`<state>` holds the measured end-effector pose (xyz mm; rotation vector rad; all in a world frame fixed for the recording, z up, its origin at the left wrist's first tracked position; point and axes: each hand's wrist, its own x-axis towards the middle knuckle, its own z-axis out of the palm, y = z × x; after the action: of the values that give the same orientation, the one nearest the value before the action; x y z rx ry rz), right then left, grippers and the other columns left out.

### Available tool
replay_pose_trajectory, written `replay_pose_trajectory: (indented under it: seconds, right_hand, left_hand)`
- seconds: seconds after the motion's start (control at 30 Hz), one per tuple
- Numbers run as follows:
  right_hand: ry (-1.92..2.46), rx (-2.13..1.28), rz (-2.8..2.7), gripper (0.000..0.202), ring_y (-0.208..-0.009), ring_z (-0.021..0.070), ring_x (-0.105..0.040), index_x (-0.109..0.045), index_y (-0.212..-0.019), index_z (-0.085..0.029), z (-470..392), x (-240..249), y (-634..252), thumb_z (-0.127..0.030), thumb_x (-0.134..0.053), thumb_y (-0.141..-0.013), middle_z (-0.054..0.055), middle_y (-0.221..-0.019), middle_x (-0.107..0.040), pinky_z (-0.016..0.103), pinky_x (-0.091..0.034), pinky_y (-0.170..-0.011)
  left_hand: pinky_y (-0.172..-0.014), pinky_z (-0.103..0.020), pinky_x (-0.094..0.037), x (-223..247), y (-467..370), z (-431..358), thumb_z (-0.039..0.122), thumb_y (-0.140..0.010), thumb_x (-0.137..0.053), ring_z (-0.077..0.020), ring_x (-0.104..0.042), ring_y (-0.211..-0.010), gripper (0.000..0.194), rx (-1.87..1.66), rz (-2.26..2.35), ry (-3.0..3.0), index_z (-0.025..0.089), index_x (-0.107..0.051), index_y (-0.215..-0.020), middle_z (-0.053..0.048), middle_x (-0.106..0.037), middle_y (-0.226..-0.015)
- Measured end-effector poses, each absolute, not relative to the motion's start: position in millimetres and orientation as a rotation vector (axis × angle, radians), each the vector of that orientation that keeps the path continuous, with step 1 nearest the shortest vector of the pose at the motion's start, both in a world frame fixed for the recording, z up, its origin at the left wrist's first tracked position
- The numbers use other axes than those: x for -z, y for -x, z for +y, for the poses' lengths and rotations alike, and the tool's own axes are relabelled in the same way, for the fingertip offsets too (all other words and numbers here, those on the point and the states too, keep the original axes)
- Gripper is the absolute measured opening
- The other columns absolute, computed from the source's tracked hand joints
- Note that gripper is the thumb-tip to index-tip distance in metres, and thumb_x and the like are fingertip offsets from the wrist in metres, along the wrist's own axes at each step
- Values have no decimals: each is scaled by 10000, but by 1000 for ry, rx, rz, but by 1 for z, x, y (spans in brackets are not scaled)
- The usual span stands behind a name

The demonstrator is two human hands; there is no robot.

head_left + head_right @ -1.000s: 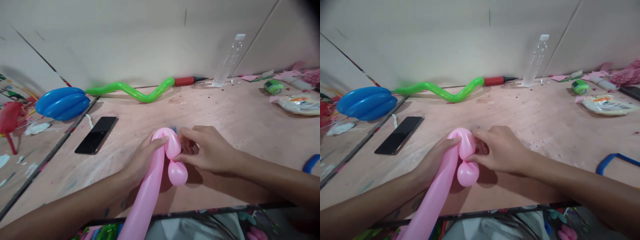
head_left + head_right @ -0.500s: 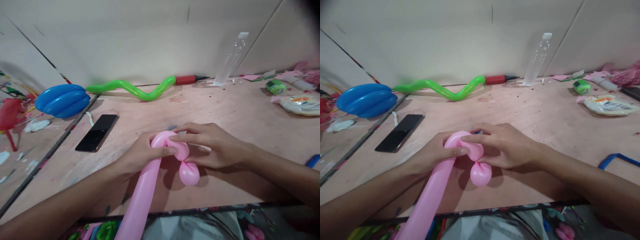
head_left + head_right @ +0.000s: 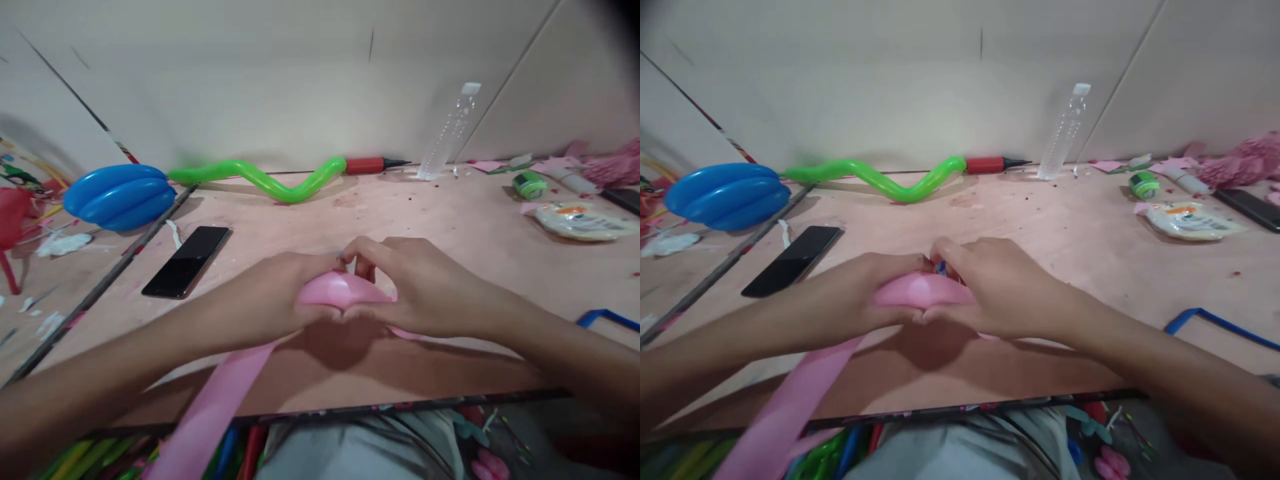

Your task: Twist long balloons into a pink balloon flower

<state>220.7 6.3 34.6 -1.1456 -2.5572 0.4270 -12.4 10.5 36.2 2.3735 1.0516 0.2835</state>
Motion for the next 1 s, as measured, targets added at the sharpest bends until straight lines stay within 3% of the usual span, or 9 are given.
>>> replay_pose_trajectory:
  seconds: [0.1,0.17,0.33,0.47,0.57,0.63,0.7,0.83,1.0]
  right_hand:
    - [1158,-192,-2636,171,-839,239,-640,-672,-1008,-243,5,-46,-228,-364,-644,-890,51,-979,-715,324,-400,-666]
    - [1143,89,-2663,73,-896,272,-618,-671,-914,-230,8,-48,-236,-277,-625,-881,91,-1027,-689,354,-391,-696]
    - [1250,214,-2579,206,-852,252,-594,-598,-1001,-189,13,-32,-239,-160,-596,-797,120,-1064,-681,336,-325,-624]
    - [1302,4,-2575,210,-784,215,-607,-603,-1019,-196,19,-8,-229,-189,-592,-809,59,-953,-703,314,-326,-639]
    - [1284,-100,-2586,313,-869,236,-652,-608,-1155,-208,25,5,-226,-379,-635,-894,56,-1028,-726,308,-347,-677]
    - [1272,-91,-2637,404,-883,249,-667,-612,-1201,-217,27,12,-225,-530,-591,-947,64,-1041,-736,309,-338,-667]
    - [1246,-25,-2703,442,-840,251,-673,-639,-1151,-206,28,18,-225,-596,-516,-982,72,-972,-742,315,-316,-644]
    - [1131,18,-2807,454,-748,221,-669,-659,-1010,-187,28,26,-224,-563,-406,-1040,65,-894,-743,321,-291,-621]
    - [1135,-30,-2874,289,-727,211,-678,-653,-983,-172,27,26,-223,-411,-503,-1042,64,-913,-770,318,-267,-591]
  left_hand:
    - [-821,-340,-486,-51,15,9,340,-860,-676,-285,-673,-1025,407,-169,1148,-2644,299,-624,-1261,-51,-718,-1206]
    - [-759,-356,-477,-56,15,8,397,-854,-670,-315,-680,-951,399,-30,1280,-2772,250,-622,-1222,-90,-736,-1108]
    - [-650,-320,-430,-44,8,11,303,-882,-553,-292,-685,-842,178,45,1516,-2895,221,-606,-1030,-75,-725,-907]
    - [-708,-341,-464,-8,4,22,204,-851,-558,-292,-701,-926,343,-62,1618,-2907,209,-558,-1194,-82,-735,-1033]
    - [-764,-365,-491,16,6,30,396,-931,-599,-306,-706,-1003,506,-120,1542,-2874,211,-461,-1382,-97,-727,-1158]
    - [-741,-367,-497,26,8,32,566,-953,-553,-305,-715,-968,552,-92,1468,-2865,216,-474,-1373,-88,-729,-1134]
    - [-712,-361,-494,31,10,32,594,-973,-509,-301,-723,-937,518,-30,1398,-2908,221,-507,-1333,-79,-729,-1102]
    - [-664,-352,-473,36,10,30,402,-1000,-541,-285,-732,-873,331,77,1289,-3030,223,-538,-1279,-58,-739,-1035]
    - [-577,-326,-400,38,10,28,377,-983,-572,-259,-724,-758,194,88,1245,-3042,228,-583,-1107,-18,-752,-889]
